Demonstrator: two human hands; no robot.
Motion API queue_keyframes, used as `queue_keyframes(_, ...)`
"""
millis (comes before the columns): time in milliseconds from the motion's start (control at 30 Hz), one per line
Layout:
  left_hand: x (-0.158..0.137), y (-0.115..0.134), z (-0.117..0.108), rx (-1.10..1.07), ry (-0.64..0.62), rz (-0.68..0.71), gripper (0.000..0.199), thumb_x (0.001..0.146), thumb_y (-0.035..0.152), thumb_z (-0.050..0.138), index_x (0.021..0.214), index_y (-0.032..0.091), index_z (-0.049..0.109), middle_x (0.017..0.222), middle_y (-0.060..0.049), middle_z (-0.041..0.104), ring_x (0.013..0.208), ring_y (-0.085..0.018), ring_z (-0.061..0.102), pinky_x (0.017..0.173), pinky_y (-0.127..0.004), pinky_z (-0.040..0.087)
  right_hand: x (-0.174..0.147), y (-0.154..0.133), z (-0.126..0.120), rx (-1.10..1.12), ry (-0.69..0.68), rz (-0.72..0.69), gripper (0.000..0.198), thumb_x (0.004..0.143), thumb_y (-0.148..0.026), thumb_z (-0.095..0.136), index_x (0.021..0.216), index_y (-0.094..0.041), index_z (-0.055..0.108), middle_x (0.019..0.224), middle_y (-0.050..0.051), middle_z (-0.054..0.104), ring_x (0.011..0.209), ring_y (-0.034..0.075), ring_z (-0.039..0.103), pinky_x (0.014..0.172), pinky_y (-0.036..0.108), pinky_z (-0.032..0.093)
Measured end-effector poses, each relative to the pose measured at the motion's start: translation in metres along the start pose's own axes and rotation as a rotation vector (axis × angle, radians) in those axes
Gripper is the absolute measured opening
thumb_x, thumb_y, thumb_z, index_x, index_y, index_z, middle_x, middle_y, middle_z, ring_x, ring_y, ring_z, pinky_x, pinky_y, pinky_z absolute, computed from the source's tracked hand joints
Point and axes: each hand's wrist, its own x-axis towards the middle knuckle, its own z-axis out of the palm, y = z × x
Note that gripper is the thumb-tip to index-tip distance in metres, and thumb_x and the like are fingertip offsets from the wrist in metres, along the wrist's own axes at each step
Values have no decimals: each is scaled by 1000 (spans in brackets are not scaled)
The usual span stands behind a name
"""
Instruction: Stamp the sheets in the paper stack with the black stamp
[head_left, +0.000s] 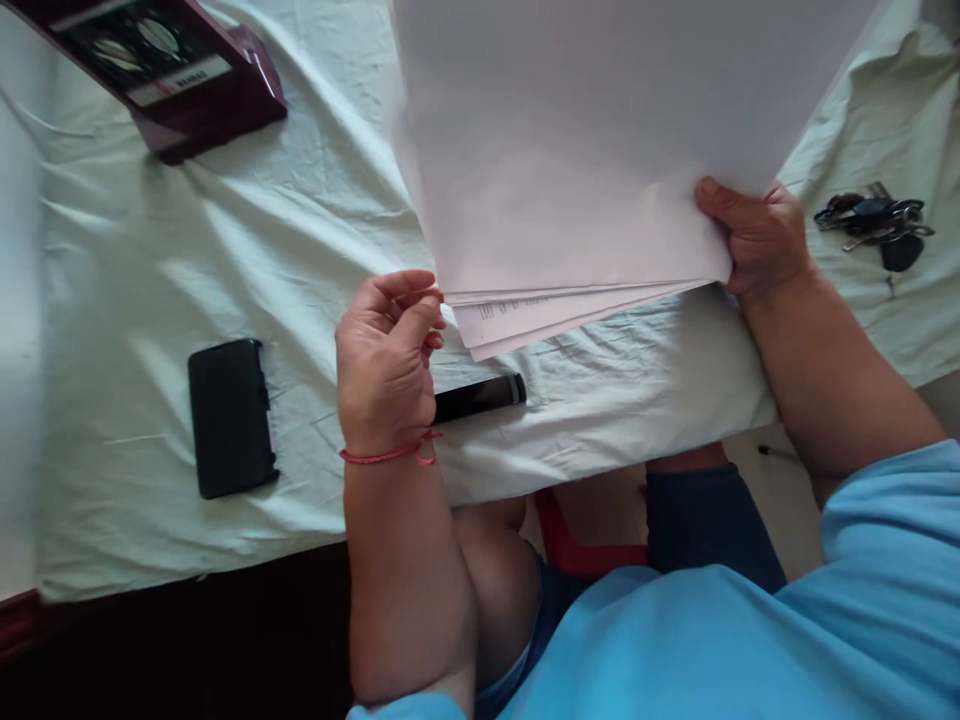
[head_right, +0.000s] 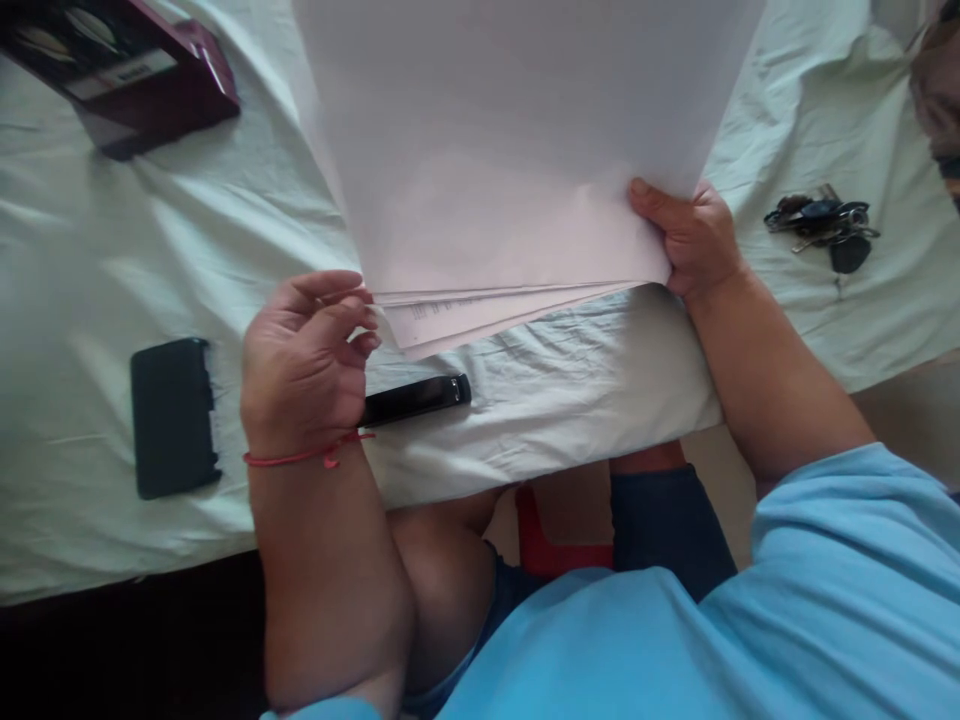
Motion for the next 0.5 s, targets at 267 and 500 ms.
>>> queue_keyframes(267,-2,7,0,100,-32,-85,14,87,13,85,91,24,79,83,-1,74,68,-12,58,59,-21,45,-7,-6,8,-6,83,-5,68,43,-59,120,87,-27,80,114,0,92,141,37,81,135,60,62)
queue_keyframes(500,-1,4,3,78,-28,-76,10,85,12,79,84,22,80,77,-2,75,66,-11,56,58,-18,43,-6,-4,8,13,88,10,70,43,-57,121,91,-26,81,115,2,91,137,36,82,131,60,65)
